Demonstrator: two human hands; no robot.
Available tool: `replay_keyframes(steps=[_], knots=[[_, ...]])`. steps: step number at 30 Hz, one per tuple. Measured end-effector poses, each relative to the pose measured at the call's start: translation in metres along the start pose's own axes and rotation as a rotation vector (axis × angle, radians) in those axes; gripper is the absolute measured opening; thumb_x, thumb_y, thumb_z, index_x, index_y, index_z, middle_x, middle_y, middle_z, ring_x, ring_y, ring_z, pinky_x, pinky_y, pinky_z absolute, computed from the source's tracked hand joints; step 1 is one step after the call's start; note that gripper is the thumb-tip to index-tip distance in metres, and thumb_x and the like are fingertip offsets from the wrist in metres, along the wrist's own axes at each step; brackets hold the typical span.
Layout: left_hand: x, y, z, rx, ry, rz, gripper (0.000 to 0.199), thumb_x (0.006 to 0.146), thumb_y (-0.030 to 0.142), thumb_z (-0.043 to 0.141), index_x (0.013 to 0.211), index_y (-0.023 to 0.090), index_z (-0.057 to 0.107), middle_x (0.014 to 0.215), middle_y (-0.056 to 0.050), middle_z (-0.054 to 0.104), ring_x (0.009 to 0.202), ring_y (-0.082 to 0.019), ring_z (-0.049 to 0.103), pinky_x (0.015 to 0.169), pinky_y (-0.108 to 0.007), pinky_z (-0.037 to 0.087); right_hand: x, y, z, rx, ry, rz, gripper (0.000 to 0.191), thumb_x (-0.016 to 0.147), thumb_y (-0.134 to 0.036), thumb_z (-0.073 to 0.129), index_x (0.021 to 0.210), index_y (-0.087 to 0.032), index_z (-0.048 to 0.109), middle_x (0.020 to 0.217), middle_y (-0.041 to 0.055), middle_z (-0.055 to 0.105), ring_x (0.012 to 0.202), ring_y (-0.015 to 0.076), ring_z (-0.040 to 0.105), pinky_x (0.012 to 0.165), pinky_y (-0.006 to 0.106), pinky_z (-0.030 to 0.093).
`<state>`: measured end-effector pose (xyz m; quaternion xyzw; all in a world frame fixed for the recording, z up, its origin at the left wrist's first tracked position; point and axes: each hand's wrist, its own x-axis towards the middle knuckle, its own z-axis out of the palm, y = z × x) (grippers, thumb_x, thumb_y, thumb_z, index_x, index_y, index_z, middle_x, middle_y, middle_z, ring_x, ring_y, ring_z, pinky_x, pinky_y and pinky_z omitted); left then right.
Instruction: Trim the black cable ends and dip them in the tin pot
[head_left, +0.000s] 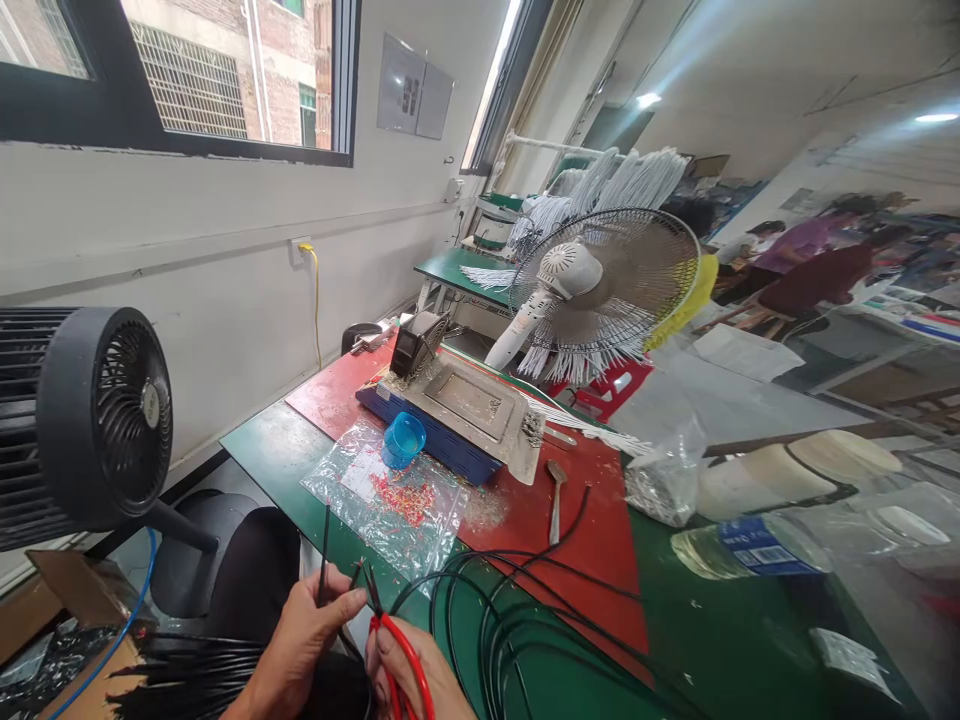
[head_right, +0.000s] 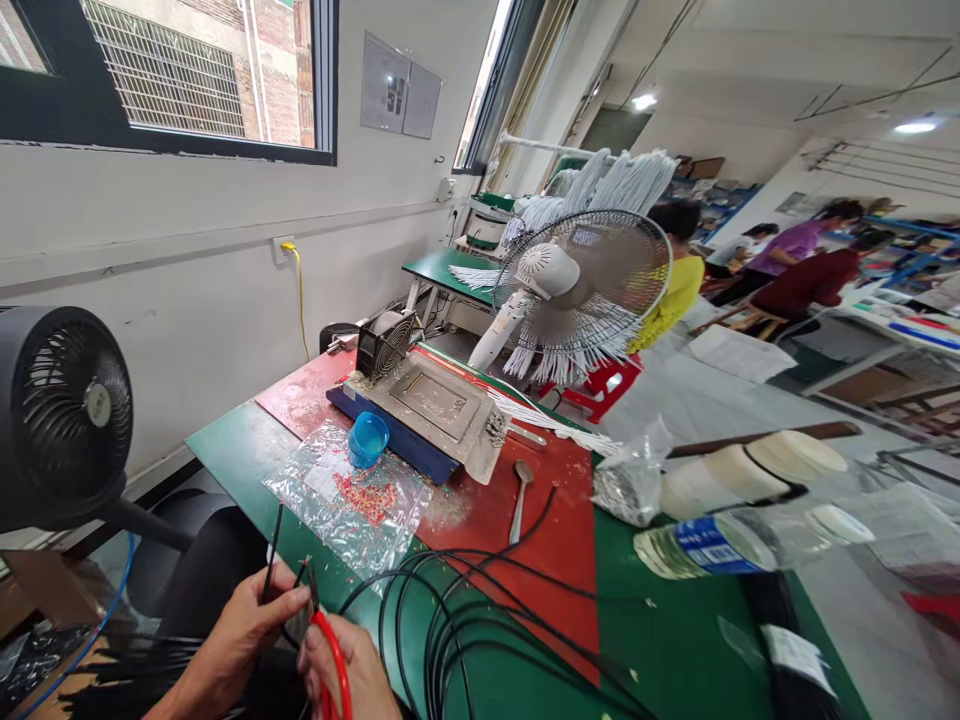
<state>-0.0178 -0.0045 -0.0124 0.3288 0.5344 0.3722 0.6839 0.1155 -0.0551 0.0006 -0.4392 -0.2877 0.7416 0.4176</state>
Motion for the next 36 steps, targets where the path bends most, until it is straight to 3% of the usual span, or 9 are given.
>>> replay_keyframes(steps=[4, 11, 18, 23, 28, 36], knots=[[0.002, -0.003, -0.002, 0.046, 0.034, 0.065, 0.040, 0.051, 0.045, 0.080, 0.058, 0.018, 0.051, 0.055, 0.005, 0.043, 0.053, -0.012, 0.036, 0.051, -0.024, 0.029, 0.000, 0.003, -0.002, -0.073, -0.048, 0.027, 0.054, 0.068, -0.070, 0.054, 0.062, -0.016, 0.049, 0.045, -0.0064, 0.040, 0.037, 0.0038, 0.034, 0.038, 0.019, 0.020], [0.003, -0.006, -0.004, 0.112, 0.010, 0.132, 0.036, 0.055, 0.044, 0.078, 0.061, 0.017, 0.054, 0.058, 0.004, 0.045, 0.056, -0.013, 0.038, 0.054, -0.026, 0.031, 0.002, 0.003, -0.003, -0.077, -0.040, 0.058, 0.055, 0.067, -0.070, 0.055, 0.063, -0.016, 0.050, 0.044, -0.0069, 0.040, 0.036, 0.0038, 0.034, 0.036, 0.017, 0.023], [0.000, -0.001, -0.004, 0.048, -0.168, 0.097, 0.032, 0.061, 0.043, 0.075, 0.065, 0.017, 0.055, 0.054, 0.005, 0.044, 0.048, -0.010, 0.034, 0.046, -0.024, 0.026, 0.001, 0.005, -0.003, -0.090, -0.044, 0.032, 0.056, 0.068, -0.071, 0.054, 0.060, -0.016, 0.049, 0.045, -0.0068, 0.039, 0.037, 0.0035, 0.033, 0.038, 0.018, 0.022], [-0.007, 0.012, -0.006, 0.136, -0.331, 0.152, 0.036, 0.077, 0.048, 0.057, 0.071, 0.014, 0.067, 0.067, -0.003, 0.054, 0.053, -0.012, 0.040, 0.050, -0.026, 0.029, 0.000, 0.003, -0.003, -0.057, -0.027, 0.035, 0.054, 0.068, -0.070, 0.055, 0.061, -0.017, 0.048, 0.046, -0.0068, 0.040, 0.037, 0.0038, 0.034, 0.039, 0.018, 0.022], [-0.009, 0.016, -0.007, 0.136, -0.207, 0.101, 0.030, 0.073, 0.043, 0.065, 0.068, 0.014, 0.070, 0.055, 0.004, 0.039, 0.049, -0.010, 0.027, 0.046, -0.026, 0.019, -0.002, 0.000, -0.003, -0.090, -0.048, 0.025, 0.053, 0.070, -0.069, 0.054, 0.063, -0.017, 0.049, 0.045, -0.0068, 0.040, 0.038, 0.0044, 0.035, 0.039, 0.018, 0.022], [-0.009, 0.014, -0.007, 0.103, -0.088, 0.098, 0.025, 0.067, 0.038, 0.071, 0.082, 0.018, 0.074, 0.055, 0.004, 0.043, 0.048, -0.010, 0.025, 0.045, -0.024, 0.023, -0.002, 0.003, -0.003, -0.117, -0.044, 0.018, 0.054, 0.070, -0.070, 0.053, 0.061, -0.017, 0.048, 0.046, -0.0059, 0.042, 0.038, 0.0042, 0.037, 0.038, 0.017, 0.024]])
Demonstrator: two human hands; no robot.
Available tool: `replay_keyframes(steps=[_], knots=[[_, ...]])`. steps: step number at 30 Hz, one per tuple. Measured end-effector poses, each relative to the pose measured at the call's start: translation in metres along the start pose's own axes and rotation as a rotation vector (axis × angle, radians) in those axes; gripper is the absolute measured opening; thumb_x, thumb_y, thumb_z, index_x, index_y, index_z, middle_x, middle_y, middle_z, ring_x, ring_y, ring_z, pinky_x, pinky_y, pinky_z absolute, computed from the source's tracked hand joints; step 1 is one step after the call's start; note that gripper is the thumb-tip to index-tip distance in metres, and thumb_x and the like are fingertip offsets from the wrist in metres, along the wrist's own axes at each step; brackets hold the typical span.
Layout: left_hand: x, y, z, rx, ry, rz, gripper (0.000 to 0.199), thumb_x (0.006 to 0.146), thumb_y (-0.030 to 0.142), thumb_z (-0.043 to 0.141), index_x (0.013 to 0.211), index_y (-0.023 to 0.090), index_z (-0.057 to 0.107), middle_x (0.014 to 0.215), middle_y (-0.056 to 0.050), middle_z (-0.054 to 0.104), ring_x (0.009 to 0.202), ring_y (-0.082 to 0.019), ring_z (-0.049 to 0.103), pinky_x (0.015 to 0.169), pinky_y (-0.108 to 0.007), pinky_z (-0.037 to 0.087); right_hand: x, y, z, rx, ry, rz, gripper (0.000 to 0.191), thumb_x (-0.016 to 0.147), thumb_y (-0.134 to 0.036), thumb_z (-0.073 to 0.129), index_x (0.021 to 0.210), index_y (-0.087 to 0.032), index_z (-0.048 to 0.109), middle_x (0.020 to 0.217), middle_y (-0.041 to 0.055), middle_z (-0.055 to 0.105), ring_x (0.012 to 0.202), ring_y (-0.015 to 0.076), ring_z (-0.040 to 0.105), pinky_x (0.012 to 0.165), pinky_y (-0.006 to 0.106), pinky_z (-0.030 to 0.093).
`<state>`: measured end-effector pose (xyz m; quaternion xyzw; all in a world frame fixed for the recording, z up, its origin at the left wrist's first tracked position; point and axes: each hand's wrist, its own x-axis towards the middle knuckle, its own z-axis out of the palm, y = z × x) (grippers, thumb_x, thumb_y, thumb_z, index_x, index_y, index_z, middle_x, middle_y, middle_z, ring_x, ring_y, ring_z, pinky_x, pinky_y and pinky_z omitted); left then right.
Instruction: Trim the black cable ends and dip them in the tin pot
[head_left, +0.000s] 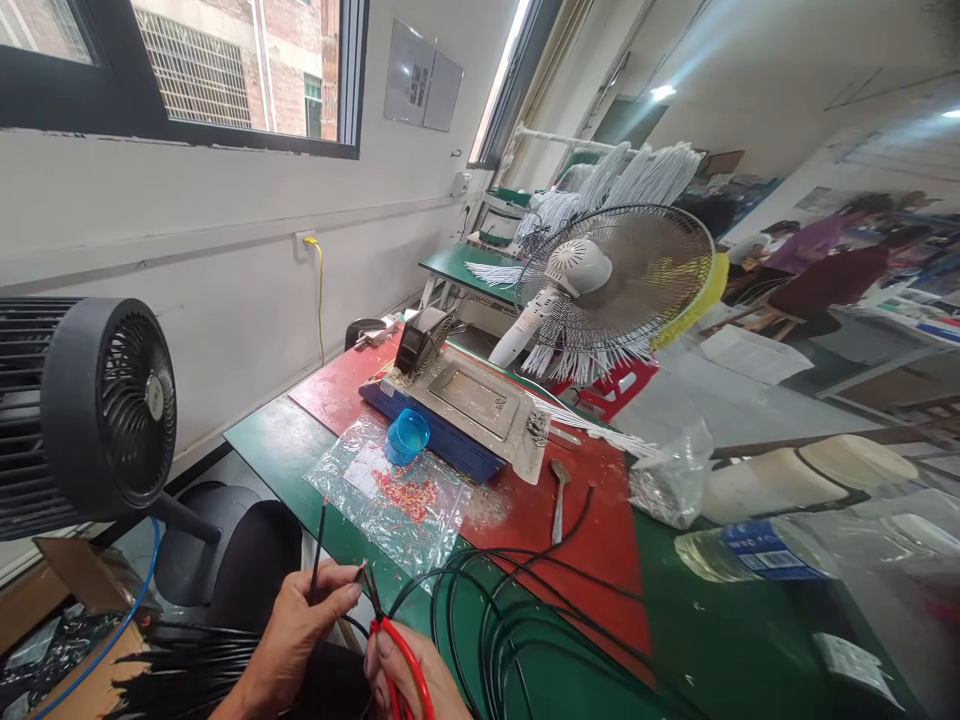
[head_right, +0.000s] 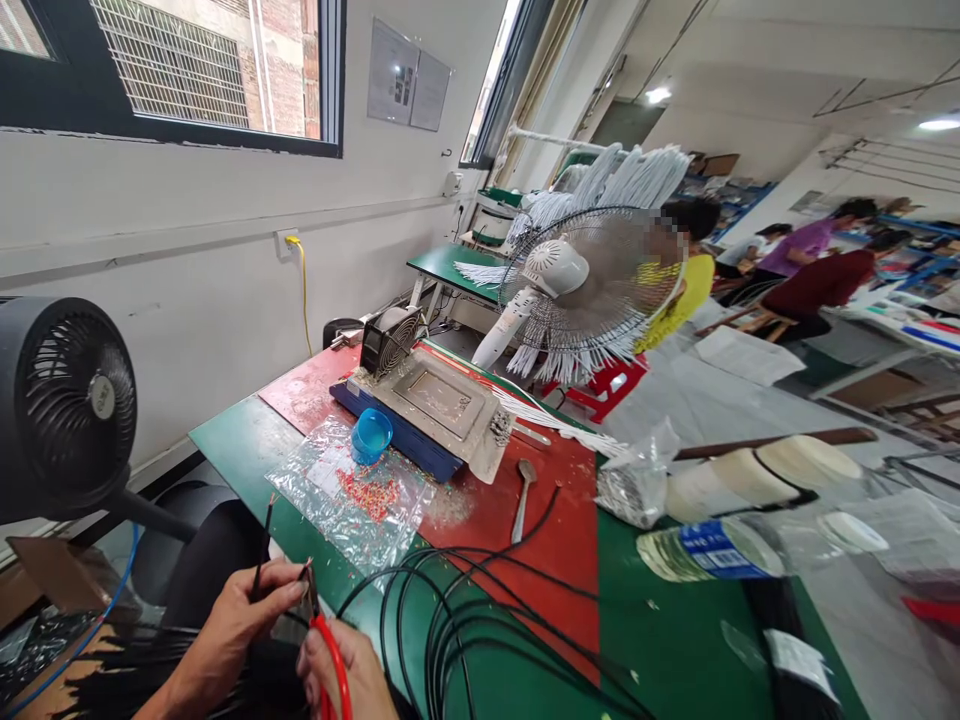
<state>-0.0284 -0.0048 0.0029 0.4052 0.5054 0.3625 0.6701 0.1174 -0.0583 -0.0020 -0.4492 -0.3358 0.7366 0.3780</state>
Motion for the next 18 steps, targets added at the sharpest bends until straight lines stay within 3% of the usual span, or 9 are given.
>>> replay_keyframes(steps=[4, 7, 10, 14, 18], knots=[[0.002, -0.004, 0.000, 0.001, 0.012, 0.008, 0.026, 0.067, 0.038, 0.072, 0.084, 0.019, 0.075, 0.061, 0.002, 0.054, 0.055, -0.012, 0.040, 0.052, -0.024, 0.033, 0.001, 0.003, 0.000, 0.034, -0.005, 0.027, 0.054, 0.070, -0.070, 0.053, 0.062, -0.016, 0.049, 0.046, -0.0058, 0.043, 0.036, 0.0035, 0.036, 0.036, 0.016, 0.025], [0.004, -0.010, -0.002, 0.002, 0.032, -0.007, 0.030, 0.064, 0.039, 0.074, 0.084, 0.018, 0.074, 0.075, -0.004, 0.066, 0.075, -0.020, 0.054, 0.069, -0.028, 0.040, 0.001, 0.006, 0.000, 0.078, 0.010, 0.071, 0.054, 0.069, -0.070, 0.054, 0.065, -0.016, 0.050, 0.047, -0.0060, 0.044, 0.034, 0.0026, 0.036, 0.035, 0.016, 0.025], [0.005, -0.014, -0.003, -0.019, 0.071, -0.035, 0.036, 0.060, 0.042, 0.075, 0.087, 0.018, 0.074, 0.094, -0.009, 0.070, 0.094, -0.027, 0.055, 0.083, -0.033, 0.040, -0.001, 0.006, 0.000, 0.076, 0.043, 0.095, 0.056, 0.067, -0.071, 0.054, 0.064, -0.016, 0.051, 0.046, -0.0059, 0.045, 0.035, 0.0028, 0.038, 0.036, 0.015, 0.026], [0.003, -0.014, -0.002, -0.030, 0.086, -0.036, 0.038, 0.060, 0.043, 0.075, 0.088, 0.018, 0.073, 0.097, -0.009, 0.071, 0.097, -0.029, 0.056, 0.088, -0.036, 0.040, -0.002, 0.005, 0.003, 0.101, 0.070, 0.108, 0.056, 0.066, -0.072, 0.055, 0.063, -0.016, 0.051, 0.046, -0.0055, 0.045, 0.036, 0.0034, 0.040, 0.036, 0.015, 0.027], [0.001, -0.013, 0.002, -0.039, 0.093, -0.008, 0.034, 0.061, 0.042, 0.075, 0.087, 0.019, 0.073, 0.090, -0.007, 0.071, 0.090, -0.026, 0.058, 0.083, -0.033, 0.042, -0.002, 0.006, 0.007, 0.151, 0.091, 0.105, 0.055, 0.066, -0.071, 0.056, 0.065, -0.016, 0.052, 0.047, -0.0053, 0.045, 0.035, 0.0033, 0.039, 0.036, 0.015, 0.028]])
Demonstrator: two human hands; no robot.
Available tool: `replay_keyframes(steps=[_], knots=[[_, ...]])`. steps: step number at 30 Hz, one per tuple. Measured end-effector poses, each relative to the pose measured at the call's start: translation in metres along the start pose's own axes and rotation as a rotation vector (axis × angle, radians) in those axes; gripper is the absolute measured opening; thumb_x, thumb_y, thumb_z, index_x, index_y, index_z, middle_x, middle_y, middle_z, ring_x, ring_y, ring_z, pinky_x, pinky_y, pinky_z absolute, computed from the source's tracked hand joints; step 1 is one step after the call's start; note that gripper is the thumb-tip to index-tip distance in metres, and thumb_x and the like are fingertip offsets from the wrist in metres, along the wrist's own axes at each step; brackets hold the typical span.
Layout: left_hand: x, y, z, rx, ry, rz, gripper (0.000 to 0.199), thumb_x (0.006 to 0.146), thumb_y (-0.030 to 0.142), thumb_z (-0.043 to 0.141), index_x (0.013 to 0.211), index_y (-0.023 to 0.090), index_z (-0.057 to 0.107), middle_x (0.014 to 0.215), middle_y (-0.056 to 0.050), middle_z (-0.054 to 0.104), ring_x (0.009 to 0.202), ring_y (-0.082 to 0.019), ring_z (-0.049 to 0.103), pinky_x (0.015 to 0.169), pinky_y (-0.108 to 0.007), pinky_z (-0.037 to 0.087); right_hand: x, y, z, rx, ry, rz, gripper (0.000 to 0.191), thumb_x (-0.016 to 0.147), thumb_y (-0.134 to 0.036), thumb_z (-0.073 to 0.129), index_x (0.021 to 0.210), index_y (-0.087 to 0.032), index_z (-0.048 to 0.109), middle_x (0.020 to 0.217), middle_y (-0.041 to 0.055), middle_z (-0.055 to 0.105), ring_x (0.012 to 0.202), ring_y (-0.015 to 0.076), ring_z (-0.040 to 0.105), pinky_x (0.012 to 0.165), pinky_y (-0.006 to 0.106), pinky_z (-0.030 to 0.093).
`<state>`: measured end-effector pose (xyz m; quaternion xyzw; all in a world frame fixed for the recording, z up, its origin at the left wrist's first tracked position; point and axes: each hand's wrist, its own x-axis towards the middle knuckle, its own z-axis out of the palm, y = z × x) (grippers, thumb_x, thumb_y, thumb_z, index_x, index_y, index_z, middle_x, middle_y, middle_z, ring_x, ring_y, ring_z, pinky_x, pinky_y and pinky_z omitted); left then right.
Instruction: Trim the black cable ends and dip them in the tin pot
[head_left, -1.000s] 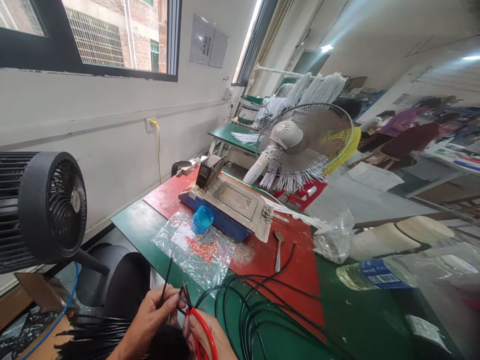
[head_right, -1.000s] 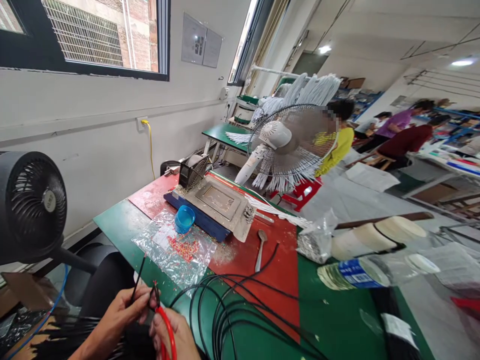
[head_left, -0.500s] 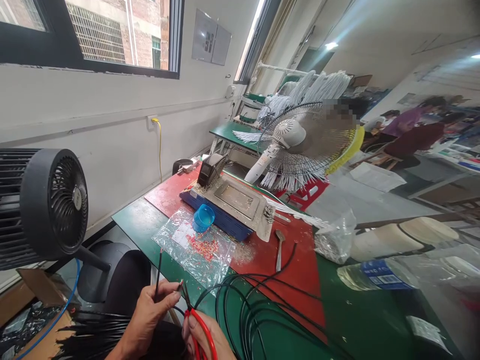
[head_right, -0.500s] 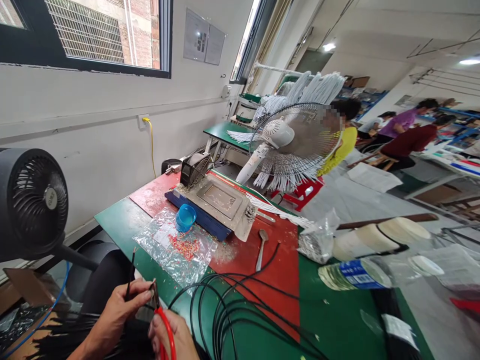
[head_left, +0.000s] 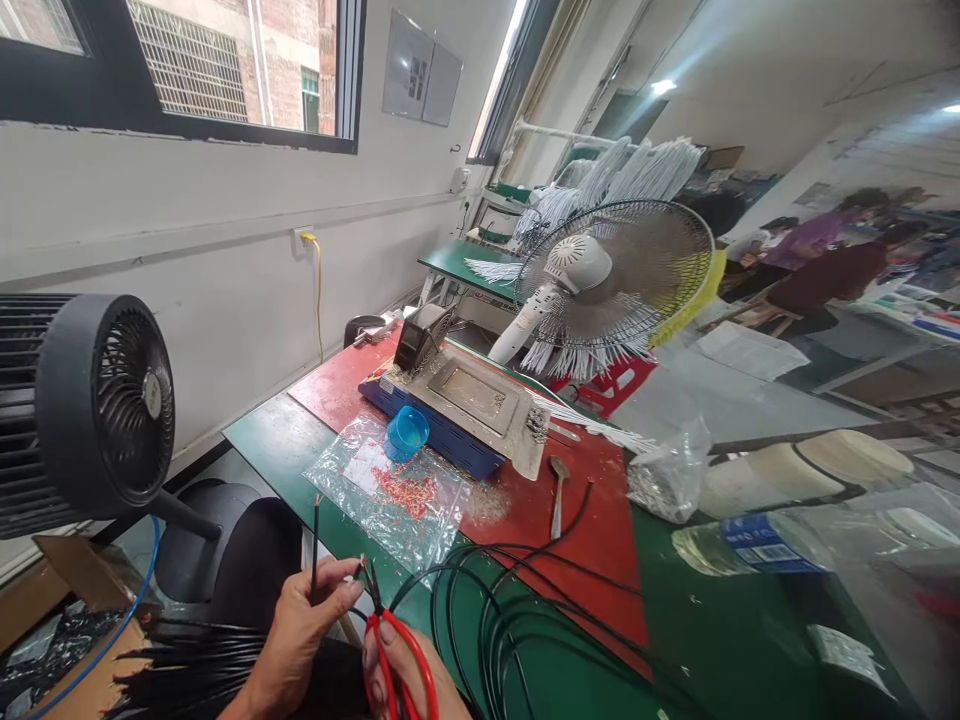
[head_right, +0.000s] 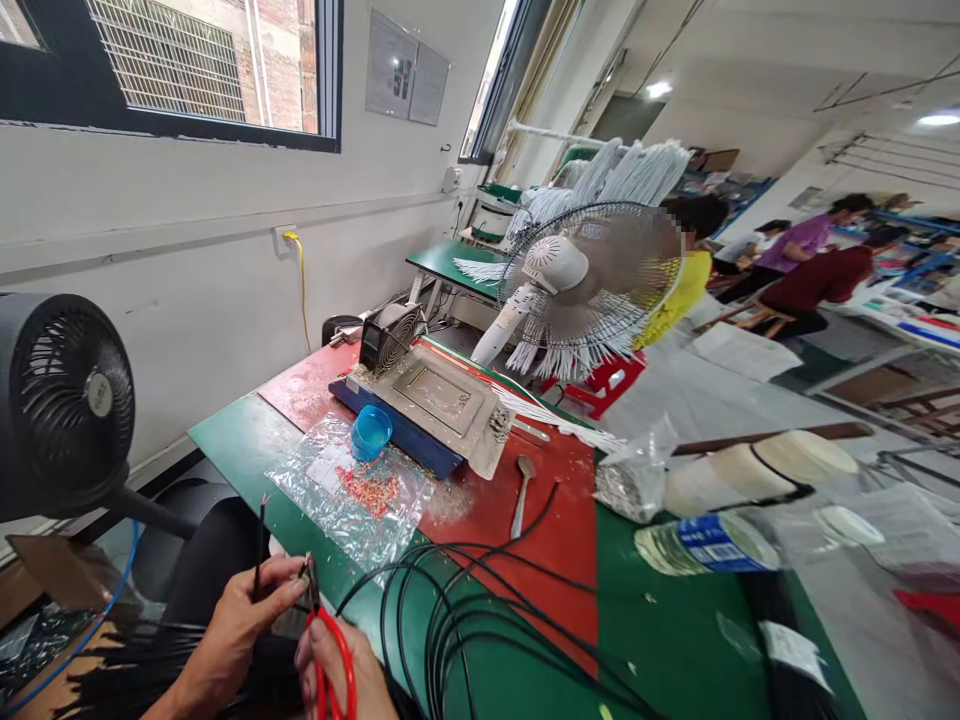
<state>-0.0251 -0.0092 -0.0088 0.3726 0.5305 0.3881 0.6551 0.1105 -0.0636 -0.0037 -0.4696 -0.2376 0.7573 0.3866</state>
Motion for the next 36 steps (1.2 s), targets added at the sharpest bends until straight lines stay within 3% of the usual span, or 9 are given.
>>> replay_keyframes(steps=[6, 19, 36], knots=[[-0.0004, -0.0073, 0.0028, -0.010, 0.002, 0.038, 0.030, 0.063, 0.040, 0.075, 0.085, 0.020, 0.074, 0.074, -0.001, 0.064, 0.077, -0.020, 0.055, 0.072, -0.027, 0.042, 0.0003, -0.0022, 0.0025, 0.146, 0.079, 0.060, 0.055, 0.064, -0.071, 0.059, 0.072, -0.017, 0.054, 0.048, -0.0057, 0.047, 0.033, 0.0030, 0.038, 0.034, 0.015, 0.027], [0.0005, -0.0006, 0.0022, 0.012, 0.021, 0.035, 0.031, 0.063, 0.040, 0.074, 0.086, 0.019, 0.073, 0.077, -0.002, 0.066, 0.078, -0.020, 0.055, 0.074, -0.028, 0.041, -0.0043, -0.0037, 0.0025, -0.044, -0.040, -0.040, 0.054, 0.070, -0.068, 0.054, 0.059, -0.016, 0.051, 0.046, -0.0047, 0.044, 0.037, 0.0039, 0.039, 0.038, 0.017, 0.028], [0.0001, -0.0039, -0.0003, 0.018, 0.014, 0.023, 0.034, 0.061, 0.041, 0.075, 0.086, 0.019, 0.074, 0.082, -0.004, 0.064, 0.085, -0.024, 0.056, 0.078, -0.030, 0.042, -0.0030, -0.0002, 0.0003, -0.024, -0.022, -0.019, 0.054, 0.069, -0.069, 0.056, 0.060, -0.016, 0.050, 0.047, -0.0050, 0.045, 0.037, 0.0039, 0.040, 0.038, 0.016, 0.029]])
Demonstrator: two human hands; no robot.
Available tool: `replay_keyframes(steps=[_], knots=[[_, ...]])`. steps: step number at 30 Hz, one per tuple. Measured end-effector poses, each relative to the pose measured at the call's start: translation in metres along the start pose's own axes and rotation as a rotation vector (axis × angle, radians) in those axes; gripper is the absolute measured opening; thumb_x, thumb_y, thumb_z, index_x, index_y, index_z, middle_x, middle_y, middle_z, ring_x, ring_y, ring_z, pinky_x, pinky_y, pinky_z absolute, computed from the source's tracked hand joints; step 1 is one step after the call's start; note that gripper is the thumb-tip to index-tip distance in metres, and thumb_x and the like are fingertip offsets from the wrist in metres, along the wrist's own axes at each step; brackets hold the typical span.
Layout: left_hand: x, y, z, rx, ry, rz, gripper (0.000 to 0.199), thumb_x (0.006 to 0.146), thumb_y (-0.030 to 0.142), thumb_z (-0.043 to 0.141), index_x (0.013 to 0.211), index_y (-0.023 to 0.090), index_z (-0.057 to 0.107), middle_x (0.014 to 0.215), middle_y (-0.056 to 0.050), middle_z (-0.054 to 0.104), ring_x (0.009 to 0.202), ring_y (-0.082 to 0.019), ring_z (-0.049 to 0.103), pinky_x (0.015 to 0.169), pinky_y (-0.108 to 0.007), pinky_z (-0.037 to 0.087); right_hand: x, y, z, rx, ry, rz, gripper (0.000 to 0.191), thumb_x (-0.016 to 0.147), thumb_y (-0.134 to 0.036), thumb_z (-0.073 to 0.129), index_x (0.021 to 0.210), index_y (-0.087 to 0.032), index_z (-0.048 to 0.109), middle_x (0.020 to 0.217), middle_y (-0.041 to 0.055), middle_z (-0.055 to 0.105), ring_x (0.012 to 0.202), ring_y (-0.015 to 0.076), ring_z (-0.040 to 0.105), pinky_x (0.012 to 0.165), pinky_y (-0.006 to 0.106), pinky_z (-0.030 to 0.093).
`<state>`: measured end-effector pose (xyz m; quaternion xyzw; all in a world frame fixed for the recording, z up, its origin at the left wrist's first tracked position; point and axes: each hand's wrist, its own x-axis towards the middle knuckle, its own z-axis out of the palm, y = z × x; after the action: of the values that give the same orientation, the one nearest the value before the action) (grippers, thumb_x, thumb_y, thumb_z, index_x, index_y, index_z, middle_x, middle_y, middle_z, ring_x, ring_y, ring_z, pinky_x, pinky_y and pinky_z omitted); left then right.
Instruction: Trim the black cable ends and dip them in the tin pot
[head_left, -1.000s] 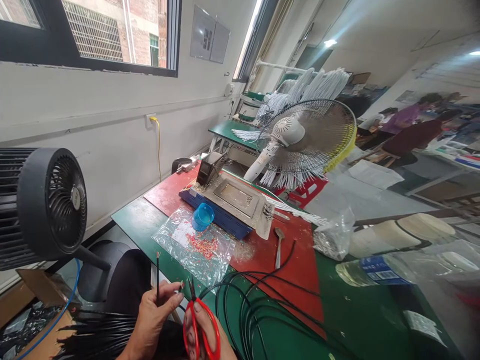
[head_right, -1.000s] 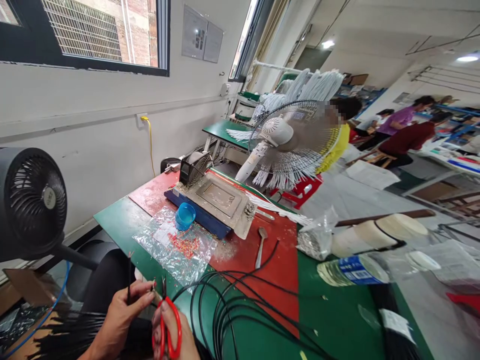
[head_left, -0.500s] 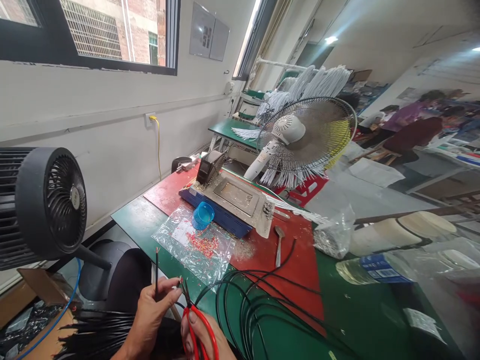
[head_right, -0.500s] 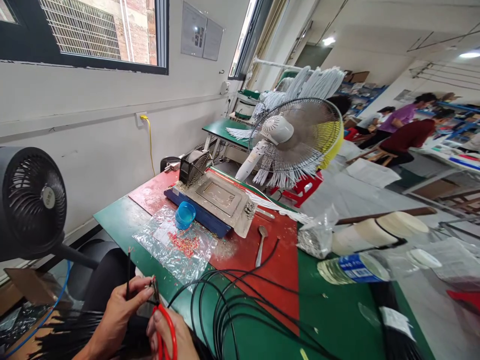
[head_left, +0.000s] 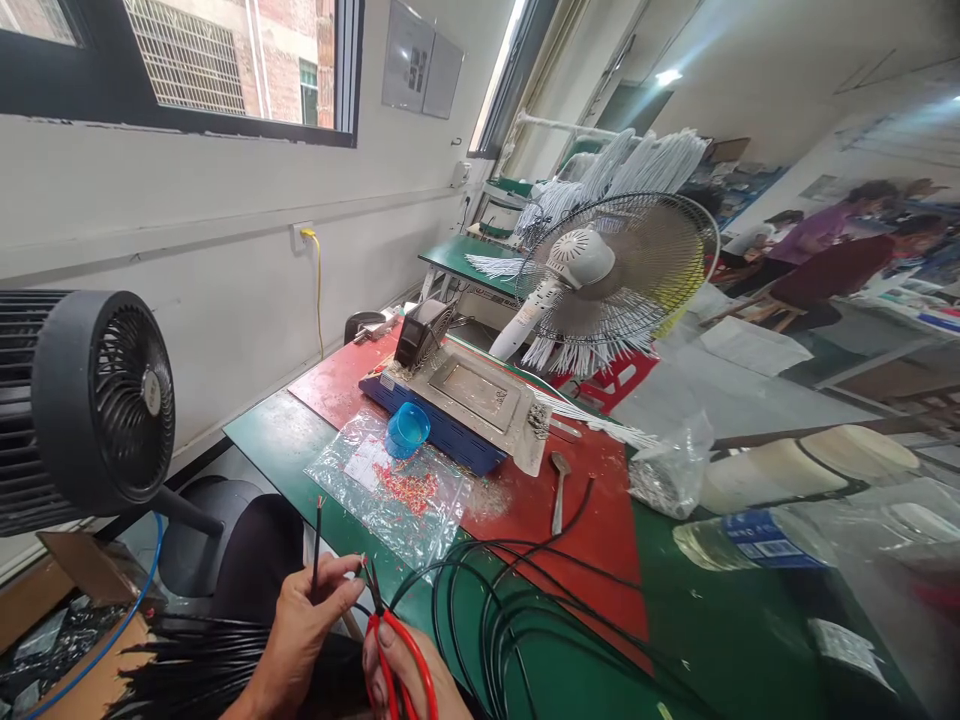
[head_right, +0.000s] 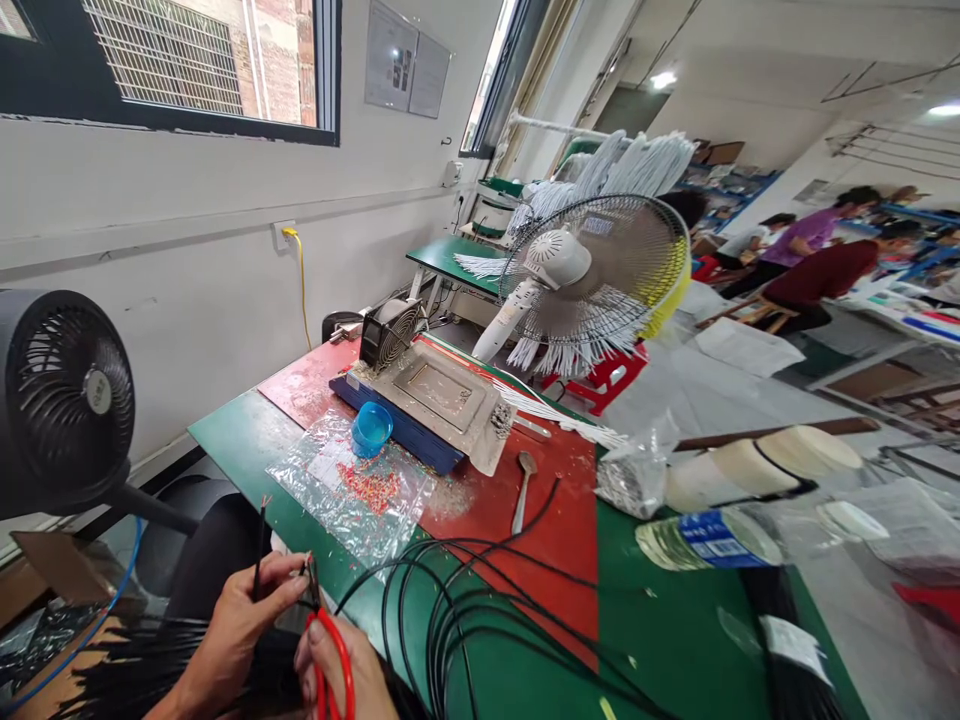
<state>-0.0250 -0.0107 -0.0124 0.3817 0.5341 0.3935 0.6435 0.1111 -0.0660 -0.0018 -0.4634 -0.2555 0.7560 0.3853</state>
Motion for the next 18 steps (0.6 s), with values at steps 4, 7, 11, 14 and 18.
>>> replay_keyframes(steps=[4, 7, 11, 14, 18], knots=[[0.000, 0.001, 0.000, 0.045, 0.004, 0.037, 0.031, 0.062, 0.041, 0.074, 0.085, 0.019, 0.074, 0.076, -0.003, 0.062, 0.081, -0.023, 0.055, 0.075, -0.031, 0.043, 0.000, 0.001, 0.000, -0.021, 0.024, 0.001, 0.055, 0.068, -0.070, 0.055, 0.062, -0.016, 0.051, 0.047, -0.0056, 0.045, 0.036, 0.0035, 0.039, 0.037, 0.016, 0.029], [0.001, -0.001, -0.001, 0.106, 0.003, 0.102, 0.028, 0.066, 0.039, 0.072, 0.086, 0.020, 0.074, 0.078, -0.004, 0.063, 0.082, -0.024, 0.055, 0.075, -0.031, 0.043, -0.001, 0.002, 0.000, 0.029, 0.031, 0.027, 0.054, 0.067, -0.068, 0.058, 0.062, -0.015, 0.053, 0.046, -0.0050, 0.046, 0.036, 0.0042, 0.040, 0.037, 0.016, 0.030], [0.002, -0.004, -0.005, 0.135, -0.008, 0.166, 0.022, 0.070, 0.036, 0.069, 0.086, 0.021, 0.074, 0.083, -0.006, 0.065, 0.085, -0.025, 0.056, 0.078, -0.032, 0.043, -0.002, 0.002, 0.001, 0.282, 0.078, 0.166, 0.047, 0.064, -0.062, 0.065, 0.066, -0.016, 0.058, 0.048, -0.0038, 0.050, 0.038, 0.0050, 0.042, 0.038, 0.016, 0.030], [0.004, -0.002, -0.009, 0.140, -0.043, 0.182, 0.019, 0.073, 0.033, 0.067, 0.085, 0.021, 0.073, 0.084, -0.006, 0.066, 0.087, -0.025, 0.057, 0.080, -0.033, 0.042, -0.003, -0.003, 0.000, 0.414, 0.011, 0.272, 0.049, 0.061, -0.061, 0.068, 0.064, -0.013, 0.060, 0.048, -0.0033, 0.049, 0.039, 0.0039, 0.041, 0.038, 0.014, 0.029], [0.007, 0.003, -0.013, 0.191, -0.113, 0.190, 0.015, 0.072, 0.032, 0.068, 0.080, 0.022, 0.074, 0.080, -0.004, 0.065, 0.083, -0.024, 0.057, 0.077, -0.031, 0.043, -0.005, -0.007, -0.001, 0.373, -0.014, 0.265, 0.049, 0.063, -0.061, 0.067, 0.067, -0.013, 0.059, 0.048, -0.0043, 0.049, 0.039, 0.0032, 0.042, 0.039, 0.013, 0.031]])
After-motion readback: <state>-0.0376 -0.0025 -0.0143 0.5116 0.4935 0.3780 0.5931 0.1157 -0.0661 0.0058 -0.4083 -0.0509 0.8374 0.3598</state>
